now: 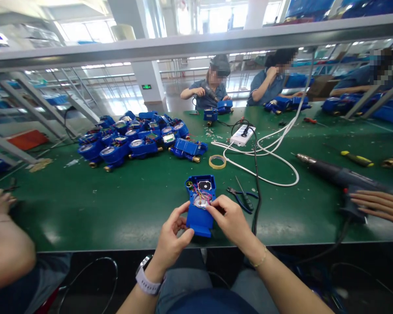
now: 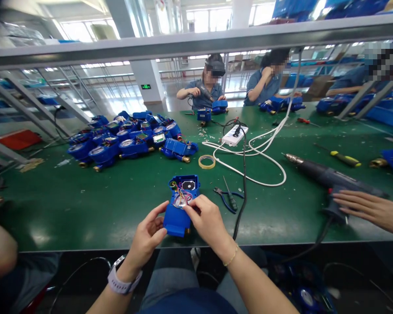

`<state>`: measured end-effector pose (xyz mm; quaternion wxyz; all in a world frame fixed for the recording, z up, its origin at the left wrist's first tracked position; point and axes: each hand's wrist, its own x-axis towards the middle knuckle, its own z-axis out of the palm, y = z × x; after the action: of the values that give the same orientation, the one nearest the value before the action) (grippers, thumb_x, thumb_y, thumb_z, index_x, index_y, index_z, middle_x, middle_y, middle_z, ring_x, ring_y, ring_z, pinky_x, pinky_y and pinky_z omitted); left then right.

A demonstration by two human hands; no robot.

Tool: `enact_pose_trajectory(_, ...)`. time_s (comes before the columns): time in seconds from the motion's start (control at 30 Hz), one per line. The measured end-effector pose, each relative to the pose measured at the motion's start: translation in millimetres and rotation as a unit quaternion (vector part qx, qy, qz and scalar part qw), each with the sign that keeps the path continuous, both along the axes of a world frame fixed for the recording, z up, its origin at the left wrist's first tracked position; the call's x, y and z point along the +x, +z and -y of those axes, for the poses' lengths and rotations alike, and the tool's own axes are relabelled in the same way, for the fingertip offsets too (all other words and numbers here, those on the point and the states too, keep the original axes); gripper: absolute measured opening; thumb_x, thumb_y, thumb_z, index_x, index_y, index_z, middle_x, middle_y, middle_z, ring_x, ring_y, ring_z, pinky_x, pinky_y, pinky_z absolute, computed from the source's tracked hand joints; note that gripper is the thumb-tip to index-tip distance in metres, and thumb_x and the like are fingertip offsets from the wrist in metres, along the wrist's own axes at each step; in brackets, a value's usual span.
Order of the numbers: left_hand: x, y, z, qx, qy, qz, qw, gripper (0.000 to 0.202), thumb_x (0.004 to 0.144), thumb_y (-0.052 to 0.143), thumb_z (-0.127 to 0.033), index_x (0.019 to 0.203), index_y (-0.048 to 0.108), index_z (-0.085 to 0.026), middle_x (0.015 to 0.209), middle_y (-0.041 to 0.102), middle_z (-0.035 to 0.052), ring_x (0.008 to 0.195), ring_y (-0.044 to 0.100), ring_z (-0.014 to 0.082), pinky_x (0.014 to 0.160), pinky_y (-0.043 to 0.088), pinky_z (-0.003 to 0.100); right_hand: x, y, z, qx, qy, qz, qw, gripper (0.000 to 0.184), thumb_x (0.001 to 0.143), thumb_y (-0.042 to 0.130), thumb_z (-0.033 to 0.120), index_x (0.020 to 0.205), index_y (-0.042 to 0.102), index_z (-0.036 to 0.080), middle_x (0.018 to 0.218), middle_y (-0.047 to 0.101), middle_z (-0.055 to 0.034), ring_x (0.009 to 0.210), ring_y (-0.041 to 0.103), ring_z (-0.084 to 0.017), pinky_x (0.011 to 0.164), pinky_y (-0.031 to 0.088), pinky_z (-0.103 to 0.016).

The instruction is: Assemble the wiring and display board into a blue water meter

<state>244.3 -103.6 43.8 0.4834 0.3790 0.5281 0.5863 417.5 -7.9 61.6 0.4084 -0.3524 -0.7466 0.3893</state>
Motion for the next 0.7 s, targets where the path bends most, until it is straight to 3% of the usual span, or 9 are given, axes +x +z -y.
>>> enact_pose_trajectory(0.17,-1,-2.5,-1,0.020,-0.012,-0.003,1.000,0.067,0.070,0.077,-0.027,0.133,0.058,-0.019,0.122,0.065,0.0124,0.087,0.066,0.0222,0.079,0.055,0.031,-3,-14.9,0,-0.074,-0.021,-0.049,0.996,0.037,0.092,0.062,0.048,0.073,0.060,0.016,0.071,0.055,-0.0002,0.067,0.053,-0.015,0.065,0.045,-0.029)
enact_pose_trajectory(0.37,-2,-8.0,-1,0.013,-0.018,0.072,0.997,0.073,0.068,0.081,-0.032,0.135,0.055,-0.017,0.123,0.066,0.0140,0.094,0.068,0.0256,0.079,0.055,0.031,0,-29.6,2,-0.206,-0.009,-0.130,0.970,0.050,0.098,0.048,0.061,0.086,0.061,0.014,0.072,0.059,-0.0003,0.062,0.058,-0.013,0.060,0.052,-0.029)
enact_pose_trajectory(0.47,-2,-8.6,3,0.010,-0.006,0.074,0.997,0.075,0.066,0.082,-0.031,0.135,0.054,-0.017,0.122,0.066,0.0140,0.094,0.068,0.0256,0.079,0.055,0.031,1,-24.4,7,-0.211,0.006,-0.135,0.968,0.047,0.092,0.058,0.061,0.094,0.065,0.014,0.081,0.064,-0.0033,0.071,0.061,-0.016,0.066,0.053,-0.032)
enact_pose_trajectory(0.57,-2,-6.7,6,0.015,0.003,0.030,0.999,0.071,0.068,0.078,-0.024,0.134,0.055,-0.018,0.122,0.066,0.0128,0.091,0.067,0.0232,0.079,0.054,0.031,0,-19.7,11,-0.180,0.005,-0.126,0.975,0.039,0.080,0.076,0.050,0.094,0.066,0.015,0.090,0.064,-0.0042,0.076,0.059,-0.016,0.069,0.051,-0.031)
enact_pose_trajectory(0.7,-2,-3.9,10,0.030,-0.010,-0.053,0.998,0.067,0.070,0.073,-0.015,0.134,0.056,-0.020,0.122,0.065,0.0111,0.091,0.066,0.0211,0.082,0.053,0.030,-2,-19.5,12,-0.158,-0.003,-0.119,0.980,0.033,0.085,0.072,0.046,0.085,0.064,0.015,0.087,0.062,-0.0031,0.076,0.058,-0.016,0.068,0.050,-0.030)
